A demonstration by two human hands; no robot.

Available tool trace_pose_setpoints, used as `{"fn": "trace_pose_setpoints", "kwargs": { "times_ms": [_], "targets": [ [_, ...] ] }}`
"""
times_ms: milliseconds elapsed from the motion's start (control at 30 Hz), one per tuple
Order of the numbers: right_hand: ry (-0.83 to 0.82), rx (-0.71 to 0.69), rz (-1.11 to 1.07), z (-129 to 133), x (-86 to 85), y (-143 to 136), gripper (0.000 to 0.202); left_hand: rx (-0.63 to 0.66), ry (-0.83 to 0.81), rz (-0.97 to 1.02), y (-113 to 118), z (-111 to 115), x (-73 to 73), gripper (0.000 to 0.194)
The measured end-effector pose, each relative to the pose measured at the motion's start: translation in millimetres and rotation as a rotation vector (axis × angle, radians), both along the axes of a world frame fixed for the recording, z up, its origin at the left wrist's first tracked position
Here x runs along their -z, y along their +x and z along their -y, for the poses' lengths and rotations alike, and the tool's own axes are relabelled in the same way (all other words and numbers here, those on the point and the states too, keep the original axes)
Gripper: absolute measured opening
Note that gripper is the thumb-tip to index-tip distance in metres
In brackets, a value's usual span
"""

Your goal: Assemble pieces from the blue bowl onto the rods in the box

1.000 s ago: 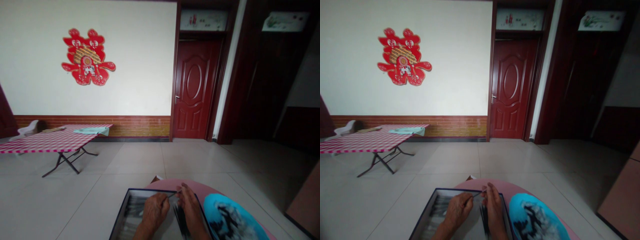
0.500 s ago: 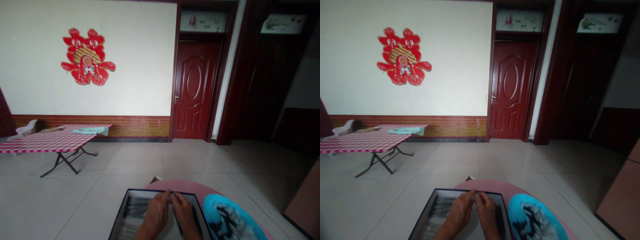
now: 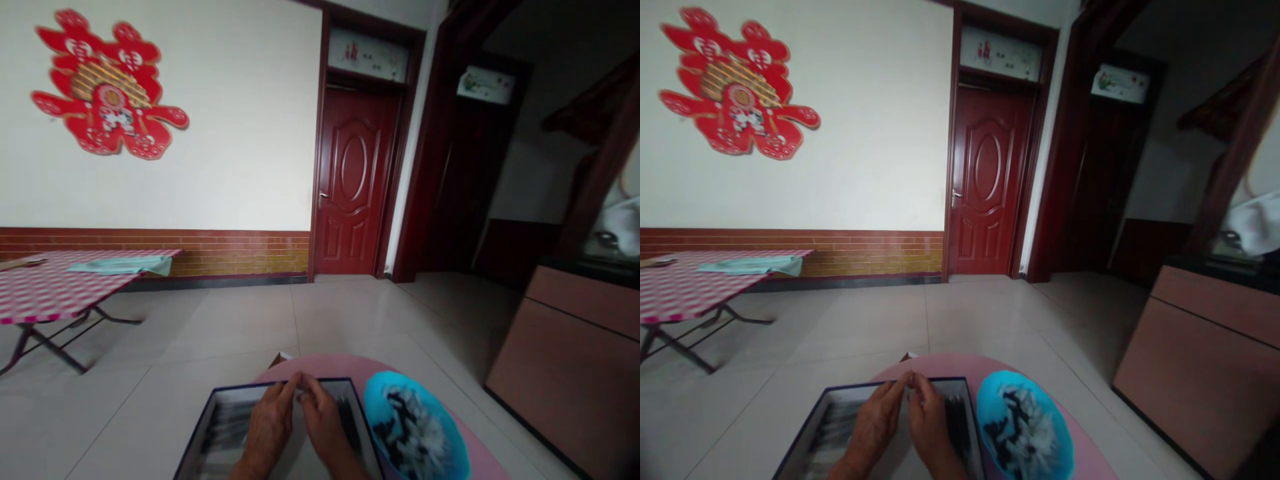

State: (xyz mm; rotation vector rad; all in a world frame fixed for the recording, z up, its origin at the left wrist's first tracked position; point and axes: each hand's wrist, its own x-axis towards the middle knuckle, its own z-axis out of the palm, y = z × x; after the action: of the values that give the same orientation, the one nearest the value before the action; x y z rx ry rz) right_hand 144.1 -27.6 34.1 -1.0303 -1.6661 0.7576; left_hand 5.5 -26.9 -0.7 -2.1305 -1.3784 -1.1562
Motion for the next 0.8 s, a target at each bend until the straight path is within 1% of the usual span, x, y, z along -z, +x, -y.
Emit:
{"fn": "trace_pose_setpoints", "kwargs": {
  "times_ms": [100, 133, 200, 267, 367, 467, 533, 600, 800],
  "targets": [
    [-0.043, 0.047, 0.047, -9, -16.5, 20, 0.032, -0.002, -0.008, -0.007, -2, -3, 3.8, 0.034],
    [-0.034, 0.078, 0.099, -14, -20.4, 31, 0.03, -0.001, -0.015, -0.009, -2, -3, 5.0, 0.034],
    [0.011, 0.151, 0.271, -24, -24.0, 62, 0.029, 0.012, -0.011, -0.006, -3, -4, 7.3, 0.034],
    [0.024, 0.253, 0.527, -33, -22.5, 98, 0.032, 0.032, 0.005, 0.005, -3, -5, 9.0, 0.033],
    [-0.027, 0.304, 0.675, -40, -13.7, 155, 0.029, 0.048, 0.005, 0.02, -2, -5, 10.1, 0.032],
    [-0.067, 0.353, 0.812, -41, -2.2, 195, 0.027, 0.057, -0.034, 0.02, -1, -5, 9.6, 0.031],
    [-0.066, 0.375, 0.879, -40, 6.0, 209, 0.027, 0.059, -0.055, 0.014, 0, -4, 9.2, 0.031],
    [-0.054, 0.384, 0.927, -41, 14.5, 213, 0.027, 0.052, -0.071, 0.008, 0, -4, 9.5, 0.031],
    [-0.023, 0.431, 0.997, -48, 36.8, 201, 0.02, 0.059, -0.068, 0.01, -1, -4, 13.0, 0.031]
  ]
}}
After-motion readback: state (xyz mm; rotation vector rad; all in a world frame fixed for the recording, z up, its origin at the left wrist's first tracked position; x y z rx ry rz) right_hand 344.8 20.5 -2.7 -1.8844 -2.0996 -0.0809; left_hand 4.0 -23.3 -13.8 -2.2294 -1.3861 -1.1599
